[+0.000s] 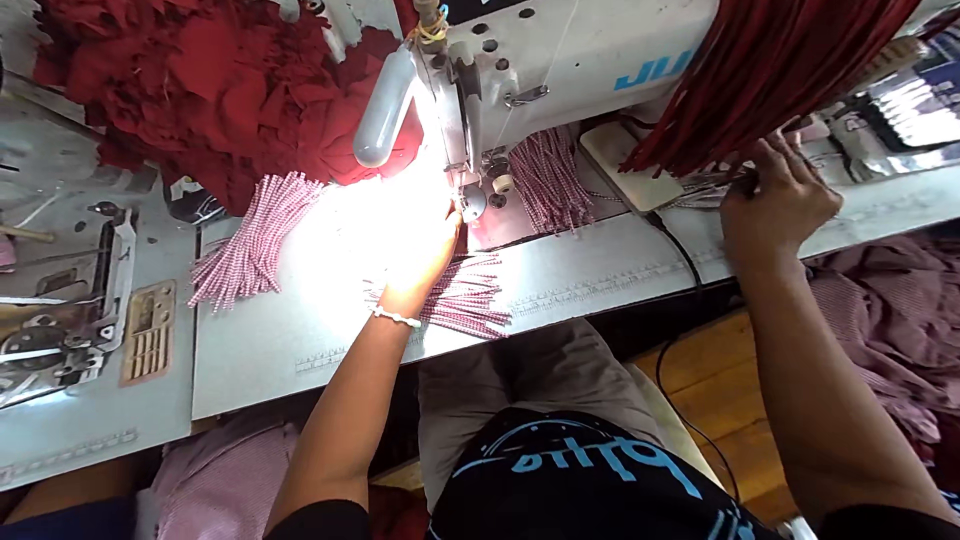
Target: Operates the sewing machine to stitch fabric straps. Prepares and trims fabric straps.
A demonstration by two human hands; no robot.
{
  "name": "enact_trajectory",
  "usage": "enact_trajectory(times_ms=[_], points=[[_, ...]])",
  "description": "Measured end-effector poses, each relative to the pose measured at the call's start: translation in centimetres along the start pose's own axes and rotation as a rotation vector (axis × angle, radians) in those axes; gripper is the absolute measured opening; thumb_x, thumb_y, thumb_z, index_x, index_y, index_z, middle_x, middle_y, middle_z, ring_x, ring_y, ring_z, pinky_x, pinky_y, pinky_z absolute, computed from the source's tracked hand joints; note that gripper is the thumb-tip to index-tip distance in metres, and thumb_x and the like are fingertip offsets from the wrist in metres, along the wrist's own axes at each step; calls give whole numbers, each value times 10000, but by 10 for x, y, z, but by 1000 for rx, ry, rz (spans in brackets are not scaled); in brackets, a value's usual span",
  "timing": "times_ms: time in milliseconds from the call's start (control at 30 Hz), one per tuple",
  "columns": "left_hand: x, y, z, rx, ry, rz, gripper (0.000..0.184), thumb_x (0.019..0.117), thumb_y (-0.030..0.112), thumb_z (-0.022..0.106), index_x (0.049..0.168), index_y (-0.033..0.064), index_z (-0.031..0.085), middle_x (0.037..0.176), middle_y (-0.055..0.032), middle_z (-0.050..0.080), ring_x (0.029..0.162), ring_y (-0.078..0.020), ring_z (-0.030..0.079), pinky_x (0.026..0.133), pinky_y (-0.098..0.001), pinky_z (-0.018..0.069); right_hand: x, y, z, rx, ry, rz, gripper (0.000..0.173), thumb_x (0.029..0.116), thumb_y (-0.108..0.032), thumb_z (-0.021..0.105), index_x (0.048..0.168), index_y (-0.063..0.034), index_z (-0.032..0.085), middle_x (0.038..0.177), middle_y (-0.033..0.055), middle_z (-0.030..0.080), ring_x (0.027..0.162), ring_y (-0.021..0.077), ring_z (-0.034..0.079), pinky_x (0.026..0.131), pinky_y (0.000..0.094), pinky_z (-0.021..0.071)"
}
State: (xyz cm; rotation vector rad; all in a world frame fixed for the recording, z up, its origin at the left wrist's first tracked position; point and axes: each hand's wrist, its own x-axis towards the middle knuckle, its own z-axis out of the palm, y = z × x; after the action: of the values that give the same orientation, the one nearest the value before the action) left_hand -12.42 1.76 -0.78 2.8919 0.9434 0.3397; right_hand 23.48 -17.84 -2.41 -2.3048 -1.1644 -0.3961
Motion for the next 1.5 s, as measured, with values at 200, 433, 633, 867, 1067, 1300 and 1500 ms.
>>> enact_trajectory(times_ms=[200, 433, 633, 867, 1067, 1300, 1500], points=[[4, 2, 1, 3, -13, -75, 308, 1024, 38, 490, 1248, 3, 699, 1367, -158, 648, 1165, -367, 664, 938, -541, 523, 5, 4, 6, 21, 103, -63, 421, 1013, -58, 488, 1422, -17, 576, 1510, 212, 538, 1432, 414, 478, 1164, 575, 381], [14, -1, -1, -68, -57, -135, 335, 1026, 47, 476, 1286, 24, 686, 1364, -175, 639, 1178, -378, 650, 957, -549, 507, 4, 5, 6, 24, 129, -90, 435, 1016, -60, 489, 1444, -18, 559, 1516, 222, 528, 1448, 416, 457, 1185, 552, 368], [-37, 21, -24, -543, -2, 13, 190, 957, 107, 701, 1133, 62, 757, 1217, -70, 702, 1094, -146, 685, 961, -321, 561, 6, 4, 4, 41, 84, -61, 458, 1008, -57, 497, 1463, -4, 530, 1541, 227, 496, 1486, 415, 398, 1217, 551, 321], [-45, 14, -18, -343, 47, -56, 283, 1013, -15, 541, 1217, 55, 724, 1191, -136, 699, 1000, -272, 705, 883, -428, 565, 1, 0, 0, 49, 88, -65, 472, 1004, -82, 504, 1468, 6, 516, 1562, 228, 467, 1497, 415, 376, 1214, 559, 315], [-41, 15, -26, -207, 49, -141, 330, 1027, 12, 526, 1302, 100, 684, 1304, -136, 664, 1097, -338, 678, 898, -514, 540, 4, -1, 1, 46, 88, -69, 475, 1001, -78, 506, 1466, 18, 510, 1557, 237, 469, 1497, 425, 373, 1215, 560, 311], [-38, 22, -17, -46, -43, -152, 500, 996, -27, 536, 1487, 70, 529, 1550, -143, 490, 1257, -361, 616, 976, -522, 523, 2, -3, 0, 39, 86, -68, 460, 1010, -81, 504, 1458, 18, 517, 1552, 241, 473, 1494, 422, 378, 1217, 551, 309], [-21, 15, 10, -26, -37, -125, 439, 1008, 2, 504, 1444, 3, 558, 1457, -222, 570, 1250, -387, 632, 971, -524, 528, 3, -3, -1, 49, 92, -75, 461, 1018, -104, 504, 1463, 17, 514, 1548, 240, 479, 1491, 426, 381, 1216, 546, 313]])
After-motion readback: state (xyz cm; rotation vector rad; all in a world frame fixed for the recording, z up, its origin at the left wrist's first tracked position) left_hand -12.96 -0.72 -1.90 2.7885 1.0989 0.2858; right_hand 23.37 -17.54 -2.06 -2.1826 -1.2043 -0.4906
